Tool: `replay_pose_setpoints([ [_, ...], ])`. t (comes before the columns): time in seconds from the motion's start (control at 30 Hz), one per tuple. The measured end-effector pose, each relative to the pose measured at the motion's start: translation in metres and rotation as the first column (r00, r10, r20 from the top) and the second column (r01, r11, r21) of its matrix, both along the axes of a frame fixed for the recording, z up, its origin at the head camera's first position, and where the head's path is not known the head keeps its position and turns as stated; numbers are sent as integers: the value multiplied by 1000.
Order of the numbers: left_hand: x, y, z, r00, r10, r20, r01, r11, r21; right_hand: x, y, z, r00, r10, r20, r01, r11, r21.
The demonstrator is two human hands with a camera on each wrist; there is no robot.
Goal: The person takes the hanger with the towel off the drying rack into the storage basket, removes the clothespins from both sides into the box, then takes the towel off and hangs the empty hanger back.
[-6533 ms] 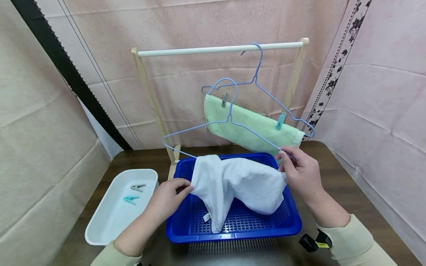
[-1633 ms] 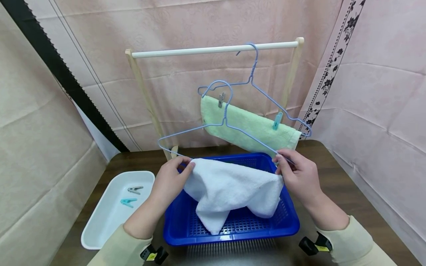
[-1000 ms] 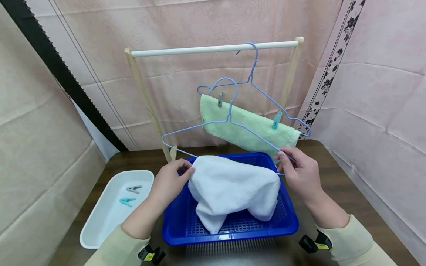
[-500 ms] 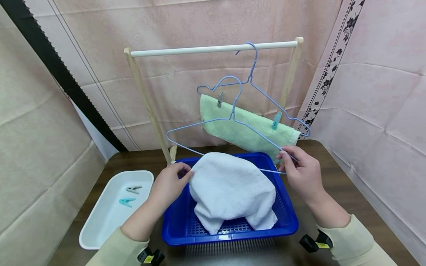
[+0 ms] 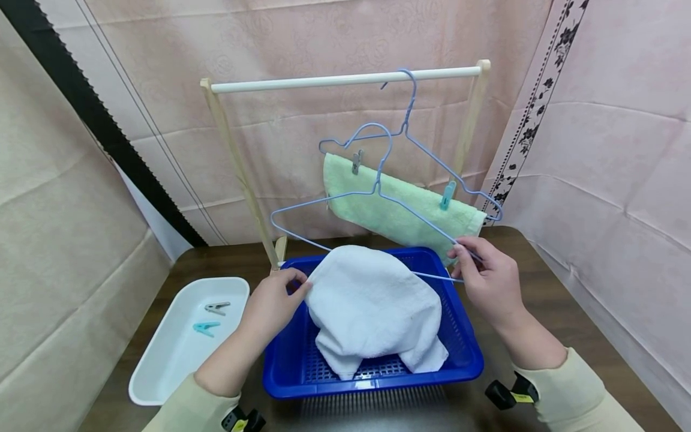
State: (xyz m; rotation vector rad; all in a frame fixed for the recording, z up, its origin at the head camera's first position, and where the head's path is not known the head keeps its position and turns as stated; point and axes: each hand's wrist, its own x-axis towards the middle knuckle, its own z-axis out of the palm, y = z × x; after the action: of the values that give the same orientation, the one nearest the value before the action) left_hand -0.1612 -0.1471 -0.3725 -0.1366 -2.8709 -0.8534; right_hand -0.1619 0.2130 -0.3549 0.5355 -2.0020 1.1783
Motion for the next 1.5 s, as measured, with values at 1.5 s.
replay_pose_setpoints([
  [1.5, 6, 5, -29, 977, -208, -50, 187, 945, -270, 4, 1, -1, 998, -47, 29, 46, 999, 12],
])
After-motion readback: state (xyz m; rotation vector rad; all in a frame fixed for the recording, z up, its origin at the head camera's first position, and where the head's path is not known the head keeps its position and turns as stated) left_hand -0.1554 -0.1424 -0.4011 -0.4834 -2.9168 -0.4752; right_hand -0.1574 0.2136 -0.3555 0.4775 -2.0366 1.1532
